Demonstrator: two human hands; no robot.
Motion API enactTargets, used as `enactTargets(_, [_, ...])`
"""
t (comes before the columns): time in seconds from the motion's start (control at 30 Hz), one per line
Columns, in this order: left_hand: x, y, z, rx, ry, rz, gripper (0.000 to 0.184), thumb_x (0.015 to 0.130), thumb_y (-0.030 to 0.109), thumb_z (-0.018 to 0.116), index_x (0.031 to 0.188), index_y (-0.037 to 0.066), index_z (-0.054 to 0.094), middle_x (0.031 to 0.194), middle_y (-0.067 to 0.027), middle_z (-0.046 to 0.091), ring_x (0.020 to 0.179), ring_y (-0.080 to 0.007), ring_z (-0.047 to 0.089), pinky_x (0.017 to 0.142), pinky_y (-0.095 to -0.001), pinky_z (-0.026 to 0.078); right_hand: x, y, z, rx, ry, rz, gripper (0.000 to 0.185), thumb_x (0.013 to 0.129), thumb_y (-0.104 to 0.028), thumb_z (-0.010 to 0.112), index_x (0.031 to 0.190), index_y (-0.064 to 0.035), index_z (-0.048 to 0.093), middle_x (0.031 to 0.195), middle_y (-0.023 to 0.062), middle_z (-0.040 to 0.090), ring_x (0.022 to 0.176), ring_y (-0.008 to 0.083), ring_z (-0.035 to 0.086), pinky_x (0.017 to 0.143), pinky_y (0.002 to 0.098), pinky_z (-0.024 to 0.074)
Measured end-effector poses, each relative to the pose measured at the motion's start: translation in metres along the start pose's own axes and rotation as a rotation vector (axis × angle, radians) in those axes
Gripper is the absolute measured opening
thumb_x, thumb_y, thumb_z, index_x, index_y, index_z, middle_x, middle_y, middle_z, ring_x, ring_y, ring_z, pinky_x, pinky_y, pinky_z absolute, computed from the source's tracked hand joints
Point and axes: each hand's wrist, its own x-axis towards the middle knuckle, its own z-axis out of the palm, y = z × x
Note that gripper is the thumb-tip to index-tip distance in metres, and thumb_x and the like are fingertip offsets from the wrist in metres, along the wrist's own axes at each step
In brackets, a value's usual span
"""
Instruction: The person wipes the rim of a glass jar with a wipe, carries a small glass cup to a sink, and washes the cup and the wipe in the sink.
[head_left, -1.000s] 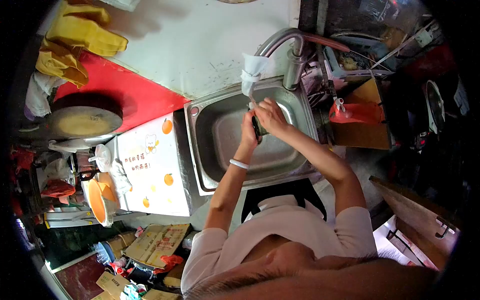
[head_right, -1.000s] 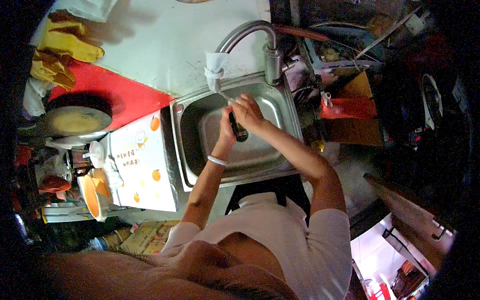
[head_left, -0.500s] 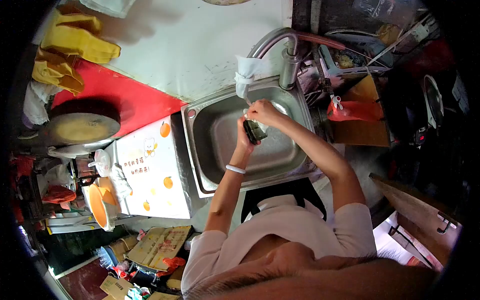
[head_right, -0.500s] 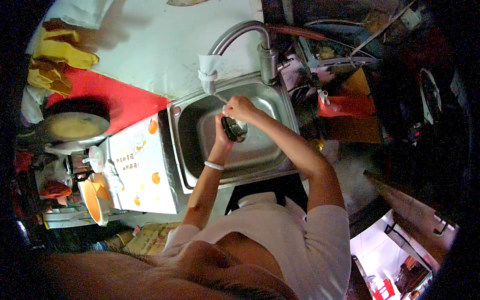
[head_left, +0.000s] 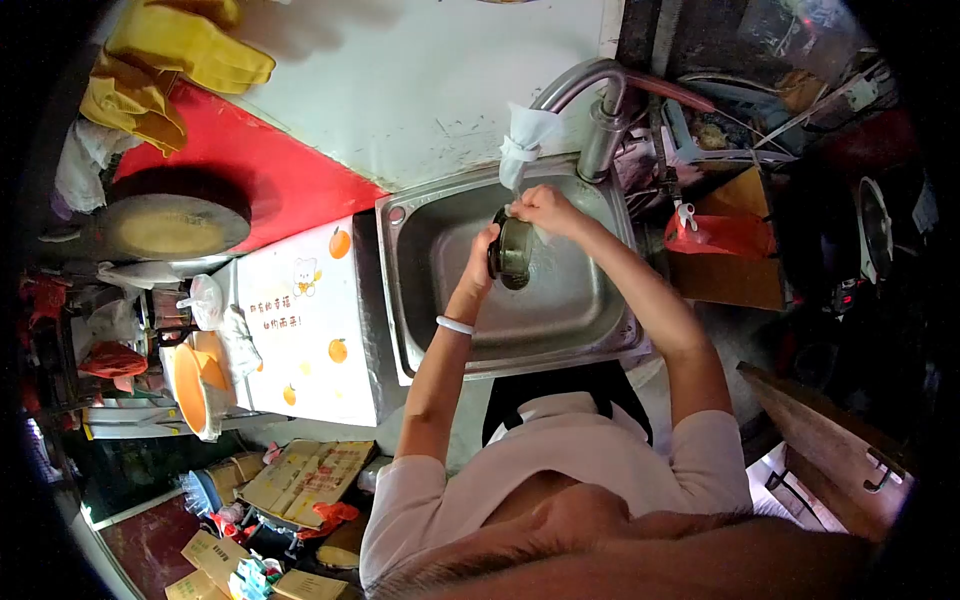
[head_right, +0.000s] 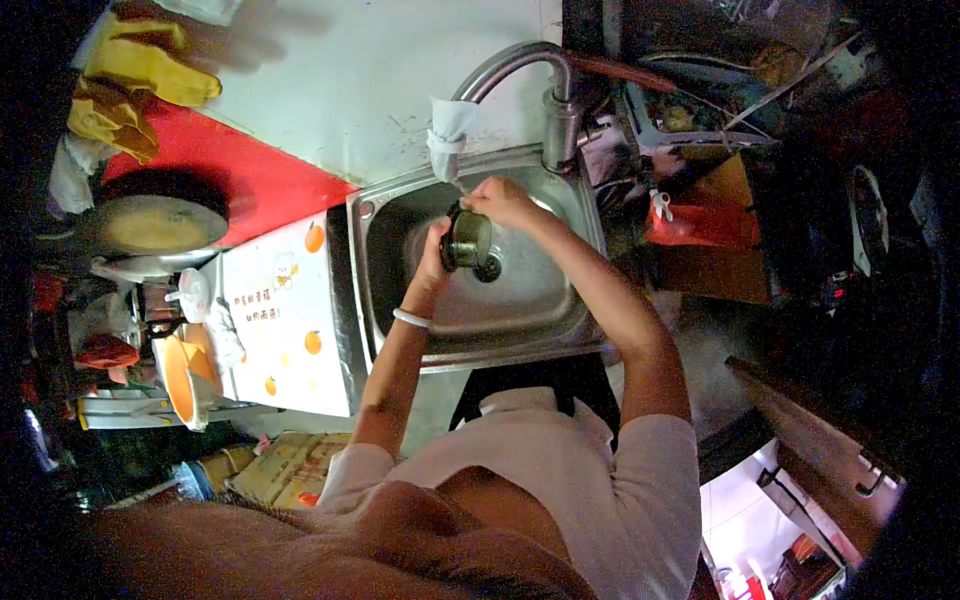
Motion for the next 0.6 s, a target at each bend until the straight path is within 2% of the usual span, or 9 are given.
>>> enactTargets(0.07, [0.000,0.002,0.004,0.005,-0.020,0.072,0.045,0.077,0.044,0.044,0.098,0.006,0.053,0.087,0.0010,0.053,0.076,-0.0101,0.049,0.068,-0.0245,0.039,-0.005,-0.003,0.002,-0.173,0.054,-0.040,0.017,0.075,-0.015,0.058,0.071,0.0018,0.058,0.067,0.0137,0.056,0.063,0.0247,0.056,0.059,0.0328,0.0429])
enactTargets(0.13, [0.001,0.004,0.012,0.002,0.038,0.041,0.045,0.077,0.044,0.045,0.098,0.005,0.053,0.087,0.0007,0.053,0.076,-0.0103,0.049,0.068,-0.0248,0.039,-0.011,-0.007,0.005,-0.359,0.185,-0.467,0.011,0.073,-0.009,0.054,0.069,0.0004,0.055,0.066,0.0143,0.052,0.070,0.0302,0.055,0.061,0.0365,0.0423])
enactTargets(0.2, [0.002,-0.004,0.012,-0.002,0.102,0.011,0.045,0.077,0.044,0.045,0.099,0.005,0.053,0.087,0.0003,0.053,0.076,-0.0105,0.049,0.069,-0.0251,0.039,-0.023,-0.012,0.011,-0.434,0.114,-0.458,0.007,0.072,-0.006,0.052,0.070,-0.0003,0.054,0.069,0.0134,0.049,0.071,0.0292,0.053,0.061,0.0379,0.0416])
enactTargets(0.27, [0.009,-0.022,0.004,-0.040,0.114,0.054,0.046,0.077,0.043,0.047,0.100,0.005,0.052,0.087,-0.0003,0.053,0.076,-0.0108,0.050,0.069,-0.0250,0.040,-0.039,-0.017,0.022,-0.299,0.236,-0.580,0.007,0.073,-0.005,0.051,0.070,0.0002,0.054,0.073,0.0135,0.050,0.071,0.0289,0.053,0.061,0.0372,0.0418])
enactTargets(0.43, [-0.016,-0.018,0.023,-0.206,0.081,-0.038,0.047,0.076,0.045,0.047,0.102,0.005,0.051,0.089,-0.0029,0.055,0.079,-0.0135,0.054,0.071,-0.0280,0.043,-0.033,-0.013,0.006,-0.178,0.160,-0.455,0.009,0.070,-0.007,0.056,0.064,0.0003,0.055,0.067,0.0127,0.049,0.062,0.0291,0.052,0.056,0.0353,0.0412])
enactTargets(0.47, [-0.017,-0.020,0.019,-0.162,0.015,-0.052,0.049,0.076,0.046,0.047,0.104,0.005,0.050,0.091,-0.0042,0.055,0.081,-0.0146,0.054,0.070,-0.0289,0.044,-0.020,0.018,0.013,-0.230,0.222,-0.393,0.010,0.071,-0.009,0.059,0.066,-0.0002,0.058,0.065,0.0113,0.053,0.061,0.0240,0.053,0.054,0.0323,0.0404])
enactTargets(0.53, [-0.014,-0.008,0.019,-0.105,-0.056,-0.054,0.051,0.075,0.046,0.047,0.105,0.005,0.049,0.093,-0.0056,0.056,0.082,-0.0156,0.055,0.070,-0.0299,0.045,-0.026,0.024,-0.004,-0.041,-0.026,0.028,0.011,0.073,-0.012,0.060,0.072,-0.0009,0.062,0.065,0.0082,0.056,0.063,0.0152,0.055,0.055,0.0283,0.0405])
enactTargets(0.57, [-0.015,-0.001,0.023,-0.164,-0.065,-0.023,0.053,0.075,0.046,0.047,0.107,0.004,0.049,0.094,-0.0066,0.057,0.083,-0.0163,0.056,0.069,-0.0295,0.046,-0.028,0.029,-0.004,0.081,-0.053,0.200,0.018,0.075,-0.015,0.062,0.083,0.0012,0.062,0.086,0.0055,0.060,0.073,0.0093,0.054,0.061,0.0249,0.0413])
enactTargets(0.6, [-0.018,0.002,0.025,-0.228,-0.068,0.004,0.055,0.074,0.046,0.046,0.109,0.003,0.048,0.096,-0.0076,0.057,0.083,-0.0170,0.056,0.069,-0.0291,0.046,-0.032,0.024,-0.003,0.079,-0.062,0.200,0.018,0.075,-0.015,0.062,0.083,0.0012,0.062,0.086,0.0055,0.060,0.073,0.0093,0.054,0.061,0.0249,0.0413])
